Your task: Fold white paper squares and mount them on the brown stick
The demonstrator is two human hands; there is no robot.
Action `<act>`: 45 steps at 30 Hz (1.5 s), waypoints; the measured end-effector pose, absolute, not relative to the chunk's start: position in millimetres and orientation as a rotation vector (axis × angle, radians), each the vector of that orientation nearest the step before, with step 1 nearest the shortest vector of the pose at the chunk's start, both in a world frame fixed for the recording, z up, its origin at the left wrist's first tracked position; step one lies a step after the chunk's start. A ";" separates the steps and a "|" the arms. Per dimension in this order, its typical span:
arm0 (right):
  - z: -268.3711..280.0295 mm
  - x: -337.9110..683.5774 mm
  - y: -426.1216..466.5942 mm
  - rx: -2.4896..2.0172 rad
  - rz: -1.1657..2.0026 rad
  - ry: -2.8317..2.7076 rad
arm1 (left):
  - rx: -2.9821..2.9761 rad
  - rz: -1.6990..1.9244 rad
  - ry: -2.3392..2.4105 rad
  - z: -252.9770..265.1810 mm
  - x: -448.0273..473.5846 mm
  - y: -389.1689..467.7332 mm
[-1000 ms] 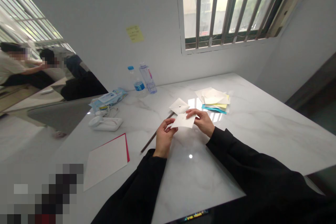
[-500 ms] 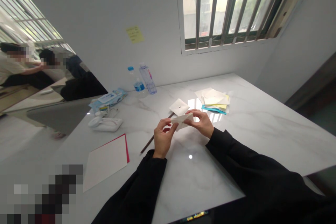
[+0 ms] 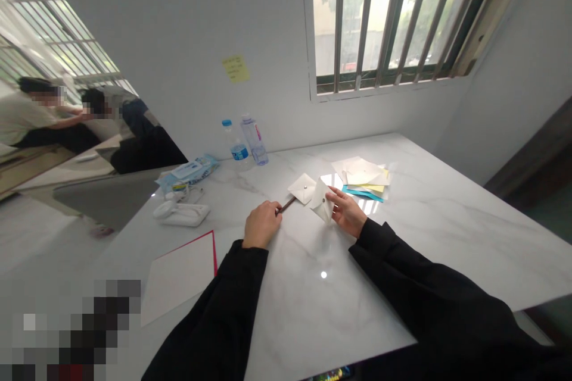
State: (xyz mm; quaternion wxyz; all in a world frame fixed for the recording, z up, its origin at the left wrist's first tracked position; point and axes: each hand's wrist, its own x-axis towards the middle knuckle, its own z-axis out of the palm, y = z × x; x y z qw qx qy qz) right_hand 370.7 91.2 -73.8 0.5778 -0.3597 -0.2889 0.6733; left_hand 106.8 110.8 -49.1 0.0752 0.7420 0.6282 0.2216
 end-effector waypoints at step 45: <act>-68.3 372.5 86.6 -0.674 1.701 -0.690 | 1.761 1.147 1.299 -10.1 145.3 60.7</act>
